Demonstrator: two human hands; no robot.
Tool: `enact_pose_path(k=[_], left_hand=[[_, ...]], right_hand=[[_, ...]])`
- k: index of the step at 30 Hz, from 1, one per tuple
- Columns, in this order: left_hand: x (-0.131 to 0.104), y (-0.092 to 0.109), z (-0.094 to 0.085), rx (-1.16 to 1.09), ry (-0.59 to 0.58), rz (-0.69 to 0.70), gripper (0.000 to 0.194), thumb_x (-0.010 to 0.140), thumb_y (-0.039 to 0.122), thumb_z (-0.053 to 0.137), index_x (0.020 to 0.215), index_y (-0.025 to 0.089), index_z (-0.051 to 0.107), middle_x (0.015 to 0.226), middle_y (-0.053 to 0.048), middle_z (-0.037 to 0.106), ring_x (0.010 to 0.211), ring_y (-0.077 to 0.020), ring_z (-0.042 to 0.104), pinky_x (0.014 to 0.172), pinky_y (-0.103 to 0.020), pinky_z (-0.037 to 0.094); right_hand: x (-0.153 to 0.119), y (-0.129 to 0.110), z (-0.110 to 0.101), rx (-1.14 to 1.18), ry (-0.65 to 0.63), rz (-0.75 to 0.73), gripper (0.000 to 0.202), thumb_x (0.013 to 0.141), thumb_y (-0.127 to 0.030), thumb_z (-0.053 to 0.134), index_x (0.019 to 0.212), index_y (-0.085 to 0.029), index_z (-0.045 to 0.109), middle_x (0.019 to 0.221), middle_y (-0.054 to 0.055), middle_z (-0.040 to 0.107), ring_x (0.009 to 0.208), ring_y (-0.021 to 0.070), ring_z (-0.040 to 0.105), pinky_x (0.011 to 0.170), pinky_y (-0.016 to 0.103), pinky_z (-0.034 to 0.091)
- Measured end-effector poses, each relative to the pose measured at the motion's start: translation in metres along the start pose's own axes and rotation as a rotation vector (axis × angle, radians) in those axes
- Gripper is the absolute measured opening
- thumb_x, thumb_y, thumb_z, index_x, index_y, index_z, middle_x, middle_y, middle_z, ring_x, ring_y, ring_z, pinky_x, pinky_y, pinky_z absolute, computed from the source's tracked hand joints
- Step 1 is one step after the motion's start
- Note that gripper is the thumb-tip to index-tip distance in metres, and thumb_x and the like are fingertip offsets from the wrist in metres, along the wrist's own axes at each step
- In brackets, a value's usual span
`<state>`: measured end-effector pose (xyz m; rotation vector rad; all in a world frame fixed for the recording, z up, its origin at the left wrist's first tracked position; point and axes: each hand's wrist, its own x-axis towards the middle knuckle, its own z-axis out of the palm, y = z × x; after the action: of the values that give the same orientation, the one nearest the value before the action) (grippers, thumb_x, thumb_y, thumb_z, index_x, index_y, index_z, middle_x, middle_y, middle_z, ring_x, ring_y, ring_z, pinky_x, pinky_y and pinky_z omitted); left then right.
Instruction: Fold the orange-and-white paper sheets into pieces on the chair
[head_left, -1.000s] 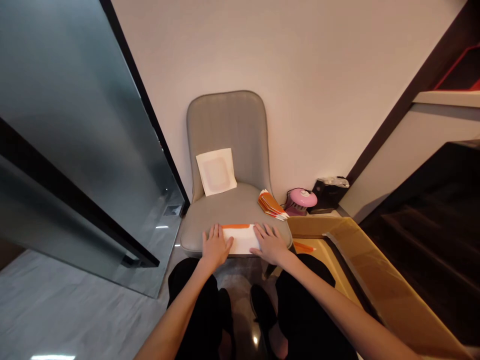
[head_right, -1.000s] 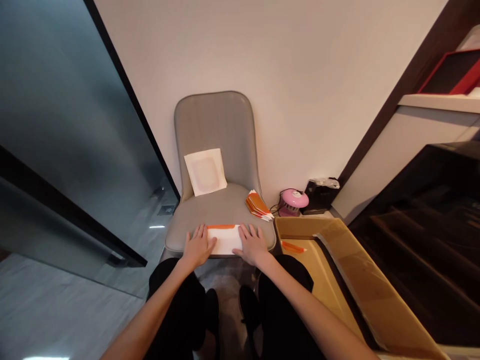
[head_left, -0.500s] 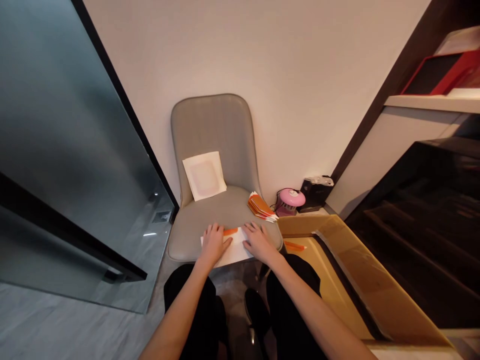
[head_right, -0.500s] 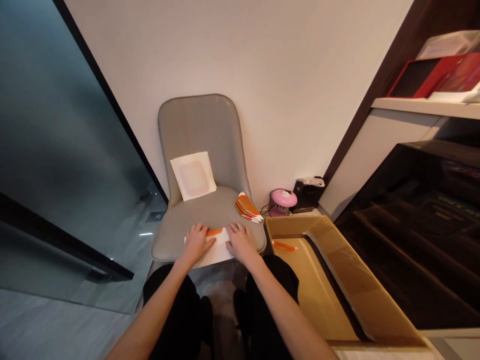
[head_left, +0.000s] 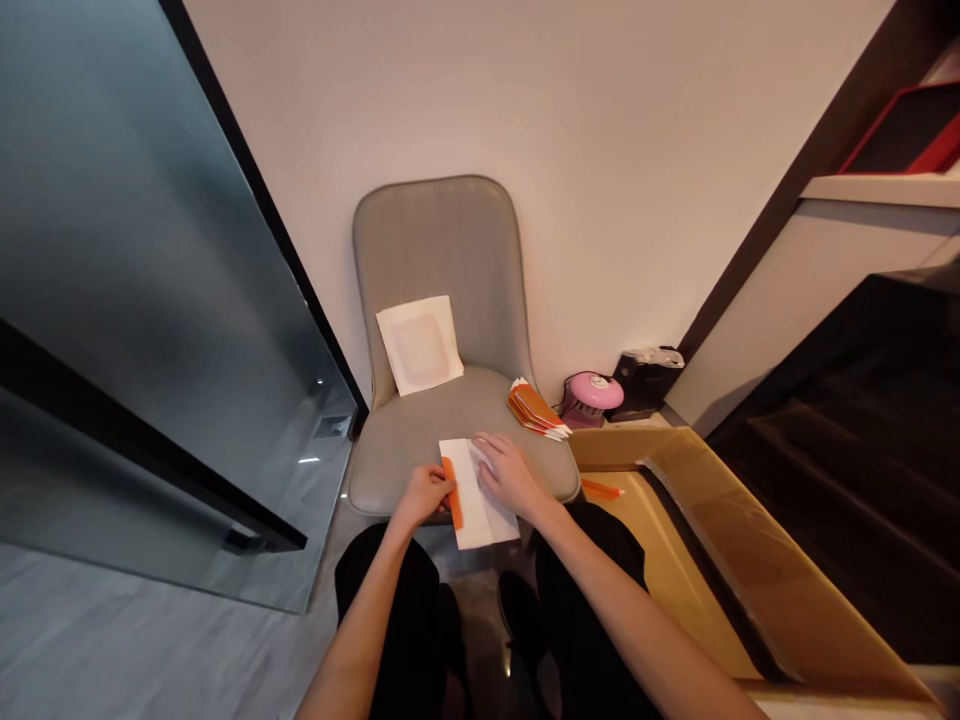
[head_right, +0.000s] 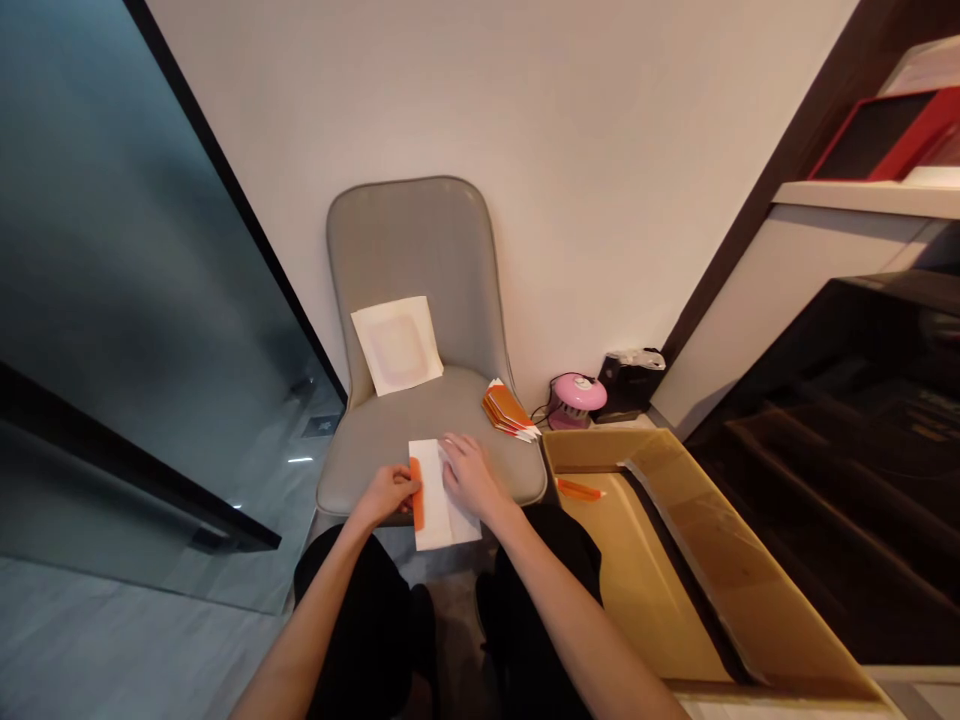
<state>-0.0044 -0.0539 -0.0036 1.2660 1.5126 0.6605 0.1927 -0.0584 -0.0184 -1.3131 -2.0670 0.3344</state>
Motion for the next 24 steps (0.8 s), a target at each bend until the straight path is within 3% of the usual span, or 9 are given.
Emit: enact_pose_path(k=[5,9,13,16,20,24], left_hand=[[-0.005,0.0,0.0,0.043,-0.038,-0.014,0.016,0.083,0.023,0.069,0.073,0.015,0.06,0.049,0.003,0.059,0.041,-0.0104,0.056,0.045,-0.019,0.041],[-0.003,0.008,-0.001,0.228,0.062,0.089,0.028,0.093,0.032,0.057,0.071,0.015,0.064,0.045,0.002,0.057,0.04,-0.0119,0.055,0.049,-0.022,0.041],[0.008,0.018,-0.001,0.395,0.204,0.262,0.022,0.088,0.03,0.064,0.074,0.015,0.071,0.051,-0.001,0.062,0.057,-0.0158,0.063,0.061,-0.025,0.043],[0.02,0.022,0.001,0.326,0.187,0.277,0.017,0.086,0.024,0.062,0.077,0.013,0.072,0.064,-0.004,0.068,0.062,-0.0153,0.063,0.059,-0.024,0.043],[0.036,0.022,0.003,0.249,0.126,0.233,0.024,0.092,0.024,0.052,0.092,0.01,0.071,0.066,-0.003,0.068,0.053,-0.0122,0.06,0.051,-0.022,0.042],[0.044,0.023,-0.002,0.281,0.13,0.231,0.017,0.086,0.023,0.06,0.088,0.01,0.071,0.059,0.0,0.064,0.047,-0.0116,0.056,0.051,-0.022,0.041]], right_hand=[[-0.003,-0.014,0.0,-0.123,-0.332,0.07,0.072,0.093,-0.044,0.058,0.155,-0.015,0.038,0.166,0.016,0.026,0.153,0.0355,0.021,0.119,0.056,0.025],[-0.003,-0.019,-0.002,-0.171,-0.451,0.103,0.078,0.095,-0.051,0.055,0.159,-0.015,0.03,0.167,0.017,0.022,0.153,0.0373,0.018,0.12,0.06,0.017],[-0.002,-0.02,0.0,-0.185,-0.43,0.098,0.077,0.096,-0.052,0.054,0.159,-0.015,0.03,0.165,0.018,0.026,0.153,0.0372,0.019,0.12,0.06,0.018],[-0.001,-0.02,0.0,-0.185,-0.327,0.069,0.072,0.097,-0.048,0.053,0.157,-0.013,0.033,0.164,0.018,0.031,0.153,0.0357,0.021,0.12,0.058,0.022],[0.003,-0.019,-0.002,-0.178,-0.161,0.043,0.058,0.1,-0.036,0.047,0.153,-0.013,0.041,0.161,0.018,0.036,0.151,0.0308,0.027,0.12,0.051,0.027],[0.005,-0.02,-0.004,-0.177,-0.195,-0.005,0.044,0.098,-0.026,0.049,0.138,-0.011,0.057,0.157,0.017,0.044,0.148,0.0291,0.034,0.119,0.047,0.028]])
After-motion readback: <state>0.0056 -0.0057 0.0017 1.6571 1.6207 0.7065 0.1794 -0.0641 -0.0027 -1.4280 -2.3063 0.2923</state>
